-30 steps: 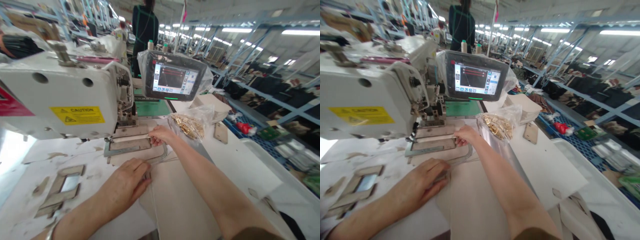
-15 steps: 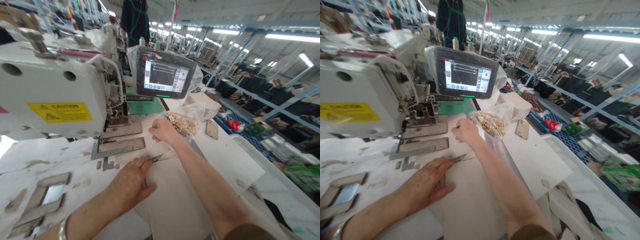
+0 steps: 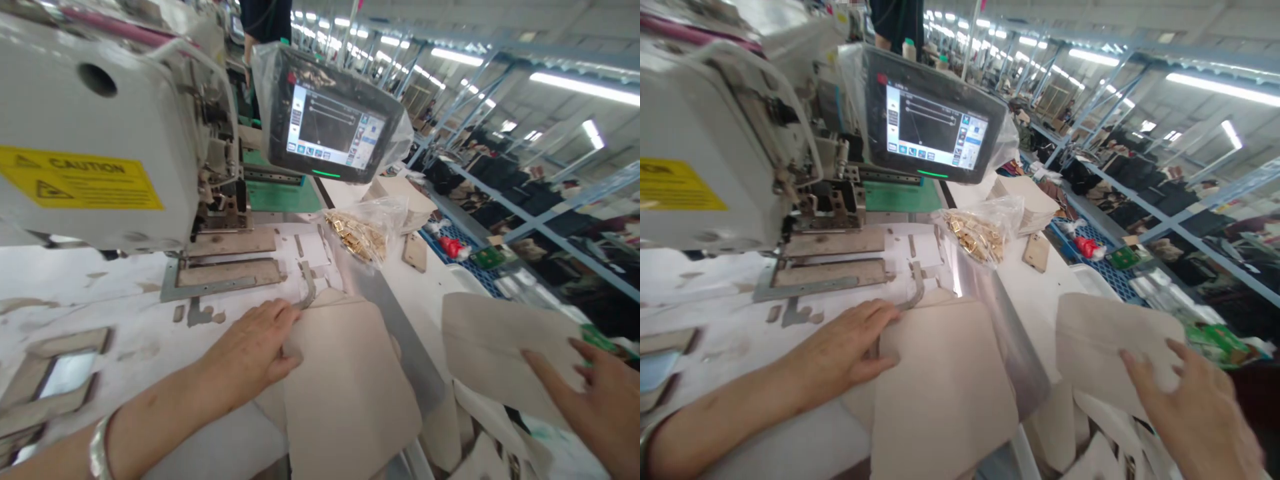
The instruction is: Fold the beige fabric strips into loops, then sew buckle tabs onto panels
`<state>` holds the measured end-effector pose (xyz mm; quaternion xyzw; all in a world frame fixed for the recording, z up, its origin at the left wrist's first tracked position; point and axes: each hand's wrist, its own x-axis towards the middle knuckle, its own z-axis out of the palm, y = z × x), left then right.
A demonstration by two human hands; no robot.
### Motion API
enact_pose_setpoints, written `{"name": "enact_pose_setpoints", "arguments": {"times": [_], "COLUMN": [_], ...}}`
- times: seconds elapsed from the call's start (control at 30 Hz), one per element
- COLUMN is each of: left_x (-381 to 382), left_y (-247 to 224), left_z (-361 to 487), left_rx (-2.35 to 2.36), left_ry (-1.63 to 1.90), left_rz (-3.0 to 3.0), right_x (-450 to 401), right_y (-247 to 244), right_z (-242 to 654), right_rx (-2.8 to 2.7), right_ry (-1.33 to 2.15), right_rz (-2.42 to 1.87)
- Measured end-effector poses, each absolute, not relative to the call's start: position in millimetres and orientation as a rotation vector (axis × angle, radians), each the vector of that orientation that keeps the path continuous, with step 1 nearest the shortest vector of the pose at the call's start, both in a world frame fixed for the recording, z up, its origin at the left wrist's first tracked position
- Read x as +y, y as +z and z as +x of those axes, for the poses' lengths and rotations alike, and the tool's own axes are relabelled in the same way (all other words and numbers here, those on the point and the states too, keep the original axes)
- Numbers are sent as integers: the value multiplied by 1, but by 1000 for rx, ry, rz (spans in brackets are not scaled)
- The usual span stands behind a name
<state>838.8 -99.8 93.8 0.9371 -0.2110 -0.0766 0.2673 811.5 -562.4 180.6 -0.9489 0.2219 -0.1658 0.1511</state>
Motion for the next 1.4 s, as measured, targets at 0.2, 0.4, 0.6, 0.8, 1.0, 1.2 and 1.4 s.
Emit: {"name": "enact_pose_setpoints", "arguments": {"times": [0.2, 0.4, 0.6, 0.8, 1.0, 1.2, 1.4], "left_x": [-102, -94, -72, -64, -72, -75, -78], "left_y": [99, 101, 98, 95, 106, 113, 106], "left_z": [845, 840, 822, 810, 802, 798, 795], "left_rx": [-535, -479, -362, -240, -211, -298, -408], "left_ry": [-314, -337, -340, -435, -546, -499, -362], "left_rz": [2509, 2486, 2441, 2402, 2235, 2420, 2397], "right_x": [-444, -401, -376, -362, -369, -367, -366], "right_y": [109, 88, 97, 105, 101, 98, 100], "right_z": [822, 817, 799, 796, 802, 795, 788], "right_rx": [89, -95, -85, 24, -16, -91, -49], "right_ry": [128, 148, 140, 228, 281, 185, 157], "right_rz": [-2542, -2678, -2613, -2597, -2496, -2426, -2412]}}
